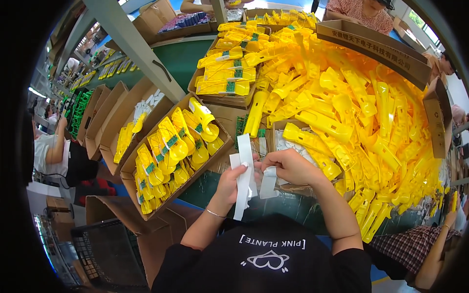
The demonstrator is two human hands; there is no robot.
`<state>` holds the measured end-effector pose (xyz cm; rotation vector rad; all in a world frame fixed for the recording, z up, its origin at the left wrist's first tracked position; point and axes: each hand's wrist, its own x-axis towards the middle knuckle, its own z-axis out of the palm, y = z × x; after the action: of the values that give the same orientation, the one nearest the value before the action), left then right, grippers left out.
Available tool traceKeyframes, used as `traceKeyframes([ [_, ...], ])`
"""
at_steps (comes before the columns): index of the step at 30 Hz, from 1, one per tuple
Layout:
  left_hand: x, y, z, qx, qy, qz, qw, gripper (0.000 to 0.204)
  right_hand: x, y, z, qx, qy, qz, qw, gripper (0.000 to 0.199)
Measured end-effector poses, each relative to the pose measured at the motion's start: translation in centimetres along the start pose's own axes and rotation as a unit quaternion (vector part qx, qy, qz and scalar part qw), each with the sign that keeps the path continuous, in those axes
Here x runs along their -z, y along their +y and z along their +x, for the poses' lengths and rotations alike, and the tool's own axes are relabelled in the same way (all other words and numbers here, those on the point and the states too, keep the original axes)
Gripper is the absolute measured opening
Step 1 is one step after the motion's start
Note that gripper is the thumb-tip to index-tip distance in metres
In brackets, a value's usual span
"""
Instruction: Wrapping small electronic components with white tape/strips and placing them into yellow plastic housings at a factory workbench.
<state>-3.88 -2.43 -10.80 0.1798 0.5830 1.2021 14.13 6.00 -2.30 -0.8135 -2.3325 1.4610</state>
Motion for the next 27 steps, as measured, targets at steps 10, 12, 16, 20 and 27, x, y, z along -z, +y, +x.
traceKeyframes([
  [10,-0.2,1.6,3.3,-0.061,0.002,-0.038,0.997,0.034,-0.9,1.7,1.4,0.012,0.026,-0.025,0.999,0.029],
  [12,-0.1,1.7,3.5,-0.051,0.007,-0.053,0.997,0.035,-0.7,2.0,1.3,-0.006,0.017,0.031,0.999,0.017],
  [16,0.0,1.6,4.1,-0.044,0.015,-0.046,0.998,0.036,-0.9,2.3,1.5,0.010,0.015,0.023,1.000,0.019],
  [20,-0.1,1.6,4.2,-0.039,-0.003,-0.060,0.997,0.036,-1.9,1.1,1.7,0.030,0.028,-0.044,0.998,0.032],
  [27,1.4,1.3,4.9,-0.014,0.054,-0.006,0.998,0.038,-4.8,0.3,2.3,0.229,0.033,-0.189,0.954,0.045],
])
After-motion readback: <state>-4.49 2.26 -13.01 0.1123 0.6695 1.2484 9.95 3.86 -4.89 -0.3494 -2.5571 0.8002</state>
